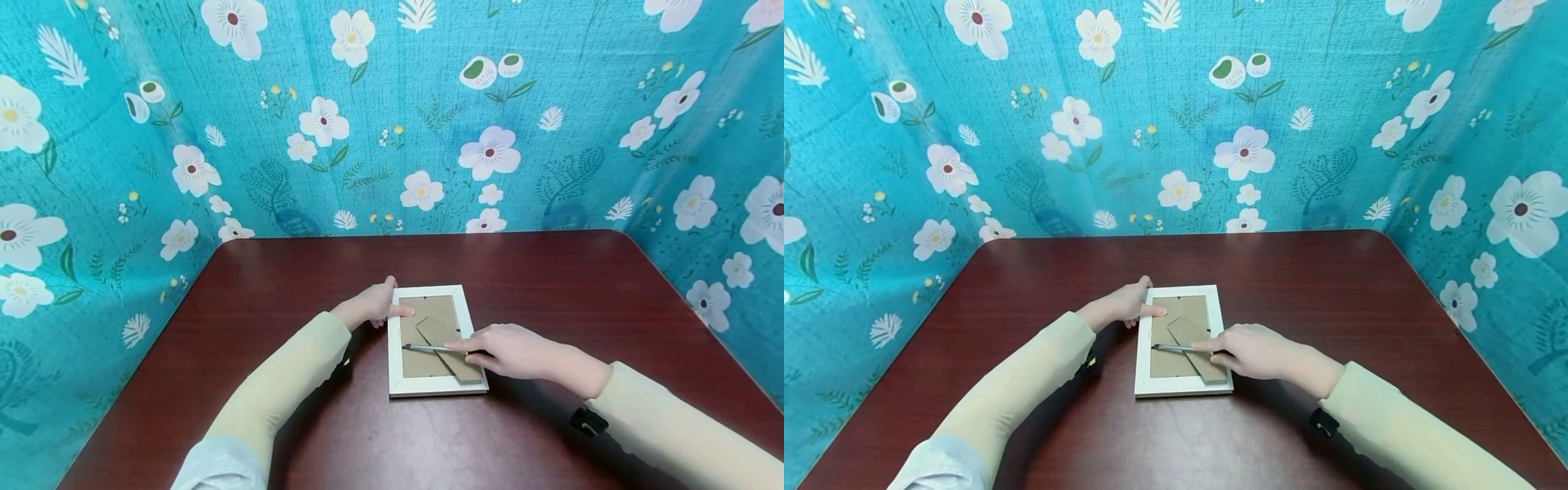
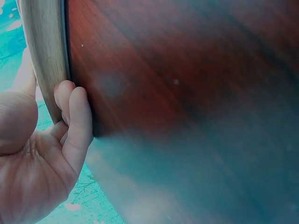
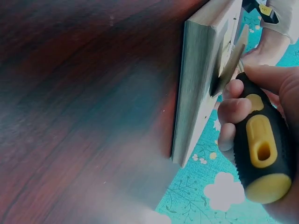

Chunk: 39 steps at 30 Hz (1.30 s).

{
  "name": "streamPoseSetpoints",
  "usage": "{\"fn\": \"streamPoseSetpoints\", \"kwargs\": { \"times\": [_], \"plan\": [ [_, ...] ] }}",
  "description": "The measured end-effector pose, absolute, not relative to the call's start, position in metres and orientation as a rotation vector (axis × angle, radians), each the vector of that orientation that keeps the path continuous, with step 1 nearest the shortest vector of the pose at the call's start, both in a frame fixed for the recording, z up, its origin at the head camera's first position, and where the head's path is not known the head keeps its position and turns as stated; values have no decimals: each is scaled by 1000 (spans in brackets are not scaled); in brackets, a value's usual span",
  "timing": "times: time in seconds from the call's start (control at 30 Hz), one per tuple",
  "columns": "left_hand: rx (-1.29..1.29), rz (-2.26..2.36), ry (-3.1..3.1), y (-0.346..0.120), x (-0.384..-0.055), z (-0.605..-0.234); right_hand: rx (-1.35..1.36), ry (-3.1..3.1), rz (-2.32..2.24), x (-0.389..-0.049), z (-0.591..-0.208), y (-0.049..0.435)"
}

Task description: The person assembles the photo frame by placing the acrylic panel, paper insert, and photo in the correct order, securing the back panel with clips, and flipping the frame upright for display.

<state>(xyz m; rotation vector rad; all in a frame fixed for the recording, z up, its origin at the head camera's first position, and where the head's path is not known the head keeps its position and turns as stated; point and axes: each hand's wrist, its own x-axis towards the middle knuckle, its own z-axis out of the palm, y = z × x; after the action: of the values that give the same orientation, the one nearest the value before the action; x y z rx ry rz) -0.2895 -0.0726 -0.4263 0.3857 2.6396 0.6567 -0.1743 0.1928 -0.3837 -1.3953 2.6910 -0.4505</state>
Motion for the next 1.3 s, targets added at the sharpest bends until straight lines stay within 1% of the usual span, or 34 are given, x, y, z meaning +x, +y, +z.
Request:
{"fn": "streamPoseSetpoints", "kwargs": {
  "times": [0.3, 0.7, 1.07, 1.3],
  "plan": [
    [406, 678, 2627, -75, -288, -426, -1319, 2756, -465, -157, -383, 212],
    [427, 698, 2608, -81, -285, -425, -1302, 2752, -476, -134, -380, 231],
    [454, 649, 2660, -79, -284, -428, -1568, 2781, -413, -133, -376, 231],
    [451, 626, 2668, -76, -283, -429, -1607, 2807, -307, -134, -376, 227]
  ]
}}
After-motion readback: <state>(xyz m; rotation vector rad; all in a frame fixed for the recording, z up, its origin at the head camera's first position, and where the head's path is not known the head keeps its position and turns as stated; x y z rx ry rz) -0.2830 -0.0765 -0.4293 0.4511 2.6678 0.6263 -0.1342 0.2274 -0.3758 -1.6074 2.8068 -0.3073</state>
